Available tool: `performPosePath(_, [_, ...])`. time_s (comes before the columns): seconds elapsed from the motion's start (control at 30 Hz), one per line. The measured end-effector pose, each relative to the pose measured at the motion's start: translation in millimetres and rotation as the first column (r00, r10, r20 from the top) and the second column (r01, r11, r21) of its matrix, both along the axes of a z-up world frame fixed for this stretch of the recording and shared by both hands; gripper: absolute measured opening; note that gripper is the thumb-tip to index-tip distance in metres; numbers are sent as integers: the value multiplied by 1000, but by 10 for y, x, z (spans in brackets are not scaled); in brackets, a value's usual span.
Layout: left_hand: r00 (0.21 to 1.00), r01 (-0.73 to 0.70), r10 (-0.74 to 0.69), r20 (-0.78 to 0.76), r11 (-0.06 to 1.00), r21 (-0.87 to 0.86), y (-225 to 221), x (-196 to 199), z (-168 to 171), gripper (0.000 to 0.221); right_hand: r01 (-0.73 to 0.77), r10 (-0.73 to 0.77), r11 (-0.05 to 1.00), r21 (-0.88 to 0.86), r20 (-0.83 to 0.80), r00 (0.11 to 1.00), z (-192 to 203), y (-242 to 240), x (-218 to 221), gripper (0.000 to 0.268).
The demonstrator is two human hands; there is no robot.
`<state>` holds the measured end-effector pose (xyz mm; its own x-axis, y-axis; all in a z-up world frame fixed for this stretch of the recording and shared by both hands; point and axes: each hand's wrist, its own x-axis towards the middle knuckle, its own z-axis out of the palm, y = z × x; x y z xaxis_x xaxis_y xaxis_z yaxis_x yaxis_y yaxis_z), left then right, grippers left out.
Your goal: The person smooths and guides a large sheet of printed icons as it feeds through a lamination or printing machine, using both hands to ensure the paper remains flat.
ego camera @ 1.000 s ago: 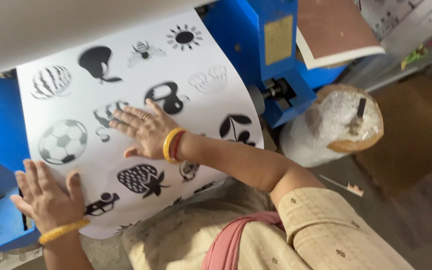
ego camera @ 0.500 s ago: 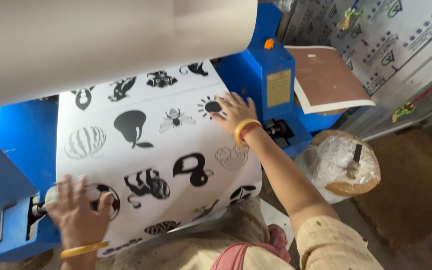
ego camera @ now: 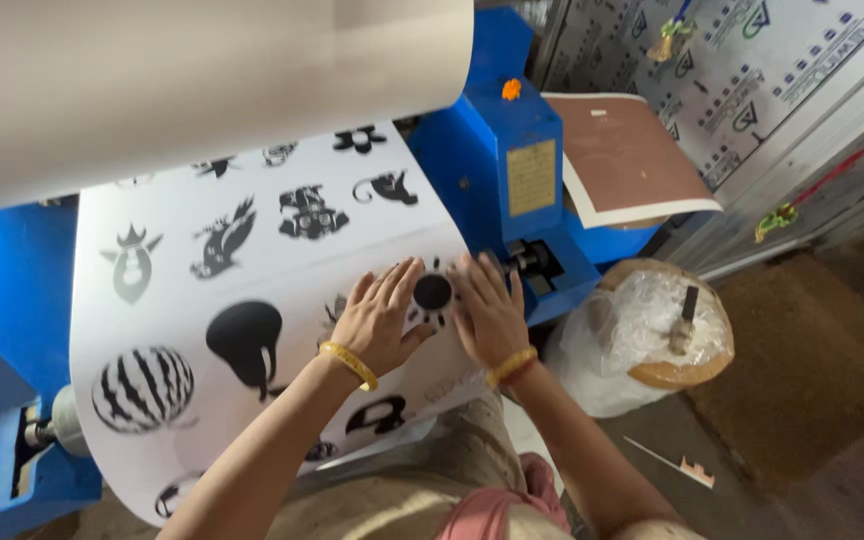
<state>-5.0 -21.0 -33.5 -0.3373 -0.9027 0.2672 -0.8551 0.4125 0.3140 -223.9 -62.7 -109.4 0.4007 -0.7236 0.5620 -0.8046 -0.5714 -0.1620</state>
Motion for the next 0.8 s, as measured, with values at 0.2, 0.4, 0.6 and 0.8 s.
performPosePath(0.2, [952,-285,252,173,936,207,-443,538,87,86,-93,96,995,-38,115,989,-129,381,-176,52])
performPosePath(0.4, [792,-609,603,97,764,212,-46,1894,-72,88,-94,100,994,-55,134,986,-166,399,-218,40])
performPosePath(0.6, [698,-698,716,8,683,-214,994,2447,-524,71,-222,223,974,-41,30,974,77,251,208,54])
performPosePath(0.8, [673,-713,722,-157,578,-396,1720,2103,-876,70,-560,570,821,109,-211,794,275,463,1327,72])
